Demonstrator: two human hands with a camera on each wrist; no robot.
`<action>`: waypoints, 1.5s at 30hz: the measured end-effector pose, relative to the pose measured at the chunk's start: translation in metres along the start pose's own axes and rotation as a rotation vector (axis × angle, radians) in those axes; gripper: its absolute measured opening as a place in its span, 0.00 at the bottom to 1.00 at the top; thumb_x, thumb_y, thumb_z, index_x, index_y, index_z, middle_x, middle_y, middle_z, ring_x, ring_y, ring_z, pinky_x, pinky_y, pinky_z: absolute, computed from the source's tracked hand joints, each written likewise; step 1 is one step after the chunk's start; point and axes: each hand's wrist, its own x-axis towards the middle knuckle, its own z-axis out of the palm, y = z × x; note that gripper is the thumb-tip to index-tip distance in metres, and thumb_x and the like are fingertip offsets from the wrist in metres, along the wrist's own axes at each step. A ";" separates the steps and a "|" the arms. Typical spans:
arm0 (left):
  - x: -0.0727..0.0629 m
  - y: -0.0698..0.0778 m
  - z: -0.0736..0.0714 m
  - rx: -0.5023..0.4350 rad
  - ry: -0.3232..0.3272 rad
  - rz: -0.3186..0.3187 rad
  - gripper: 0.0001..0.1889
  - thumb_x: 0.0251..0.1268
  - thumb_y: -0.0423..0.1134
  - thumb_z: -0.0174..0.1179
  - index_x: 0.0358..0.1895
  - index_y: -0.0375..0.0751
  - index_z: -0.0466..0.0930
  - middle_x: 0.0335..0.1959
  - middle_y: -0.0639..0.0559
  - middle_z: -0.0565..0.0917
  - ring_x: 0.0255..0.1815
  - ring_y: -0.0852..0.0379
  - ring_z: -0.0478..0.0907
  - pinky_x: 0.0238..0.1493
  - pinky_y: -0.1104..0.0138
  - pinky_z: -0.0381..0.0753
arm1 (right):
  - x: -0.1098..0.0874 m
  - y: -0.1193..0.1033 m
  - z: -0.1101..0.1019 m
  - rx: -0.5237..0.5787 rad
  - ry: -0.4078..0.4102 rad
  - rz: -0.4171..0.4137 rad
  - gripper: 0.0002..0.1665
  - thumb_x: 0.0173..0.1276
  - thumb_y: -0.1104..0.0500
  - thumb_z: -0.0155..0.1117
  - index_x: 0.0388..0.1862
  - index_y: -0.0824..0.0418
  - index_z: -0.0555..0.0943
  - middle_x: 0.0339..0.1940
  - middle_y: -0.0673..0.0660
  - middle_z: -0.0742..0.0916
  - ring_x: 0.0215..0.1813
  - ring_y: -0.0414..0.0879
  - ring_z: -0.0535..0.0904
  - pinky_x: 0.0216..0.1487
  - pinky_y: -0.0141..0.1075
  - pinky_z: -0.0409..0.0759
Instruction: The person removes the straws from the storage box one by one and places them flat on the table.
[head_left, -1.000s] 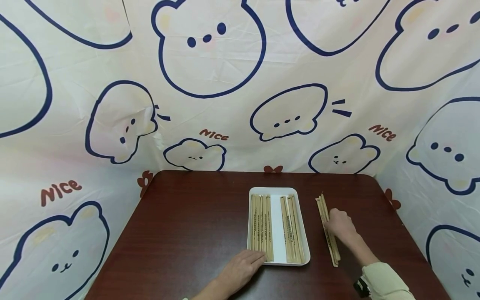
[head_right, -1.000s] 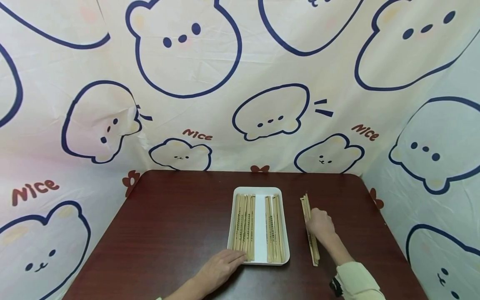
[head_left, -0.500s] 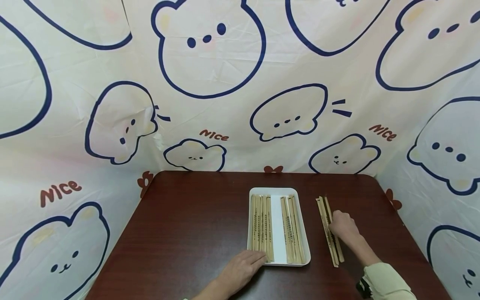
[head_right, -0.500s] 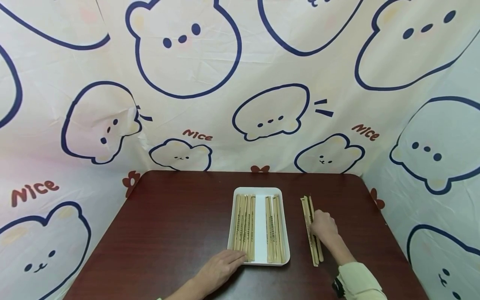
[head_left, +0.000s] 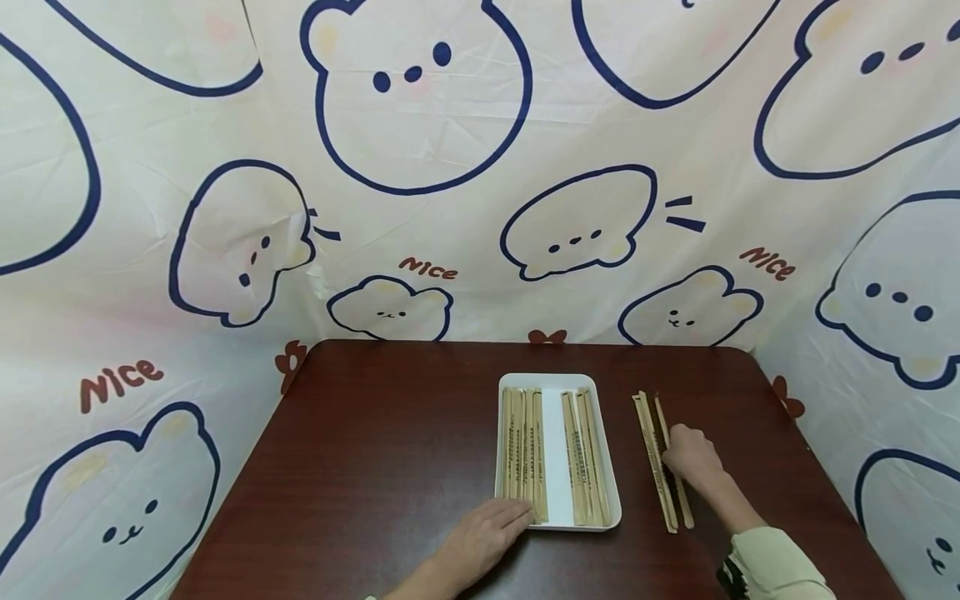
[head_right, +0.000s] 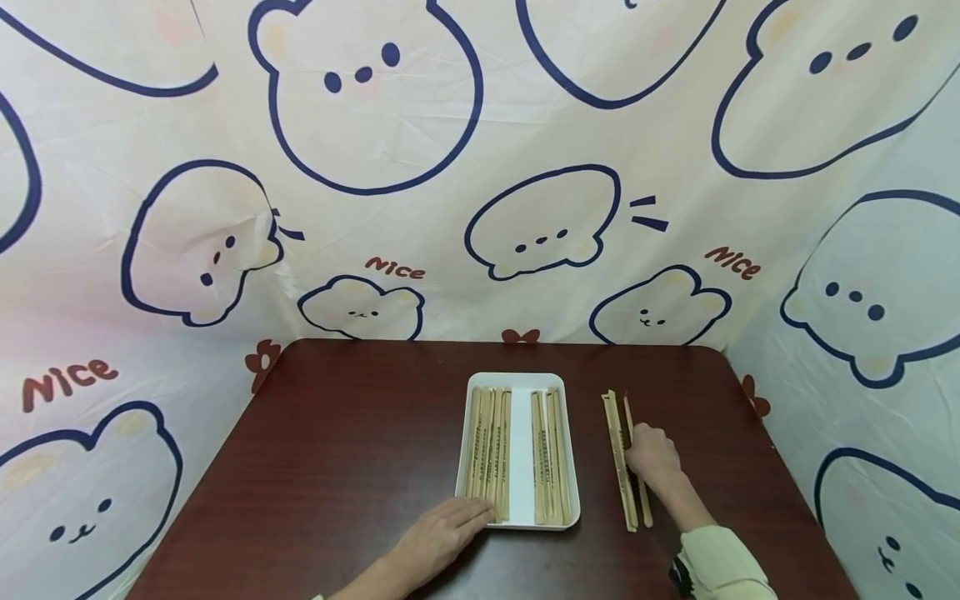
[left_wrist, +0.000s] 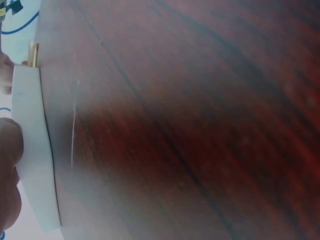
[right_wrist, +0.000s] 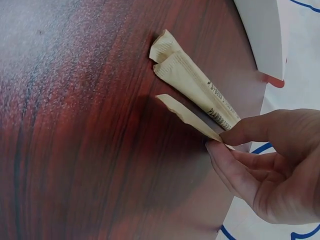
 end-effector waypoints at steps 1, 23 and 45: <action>0.000 0.000 0.000 -0.001 -0.005 -0.004 0.19 0.68 0.34 0.45 0.53 0.39 0.85 0.53 0.47 0.85 0.55 0.54 0.81 0.59 0.63 0.79 | 0.000 0.000 0.000 -0.001 0.002 -0.002 0.14 0.61 0.73 0.52 0.18 0.61 0.67 0.12 0.51 0.68 0.14 0.41 0.61 0.16 0.31 0.60; -0.002 0.000 0.000 0.033 -0.042 0.001 0.18 0.62 0.34 0.53 0.54 0.40 0.84 0.55 0.48 0.84 0.56 0.55 0.81 0.61 0.63 0.77 | -0.002 0.007 0.004 0.010 0.039 -0.025 0.16 0.62 0.72 0.52 0.18 0.59 0.64 0.13 0.51 0.66 0.15 0.41 0.60 0.17 0.32 0.59; -0.003 0.000 -0.001 0.029 -0.058 -0.006 0.19 0.61 0.33 0.55 0.55 0.40 0.83 0.56 0.48 0.84 0.57 0.55 0.80 0.62 0.63 0.77 | 0.002 -0.024 -0.001 0.010 0.113 -0.090 0.23 0.63 0.66 0.57 0.12 0.53 0.60 0.11 0.45 0.61 0.15 0.39 0.54 0.17 0.31 0.54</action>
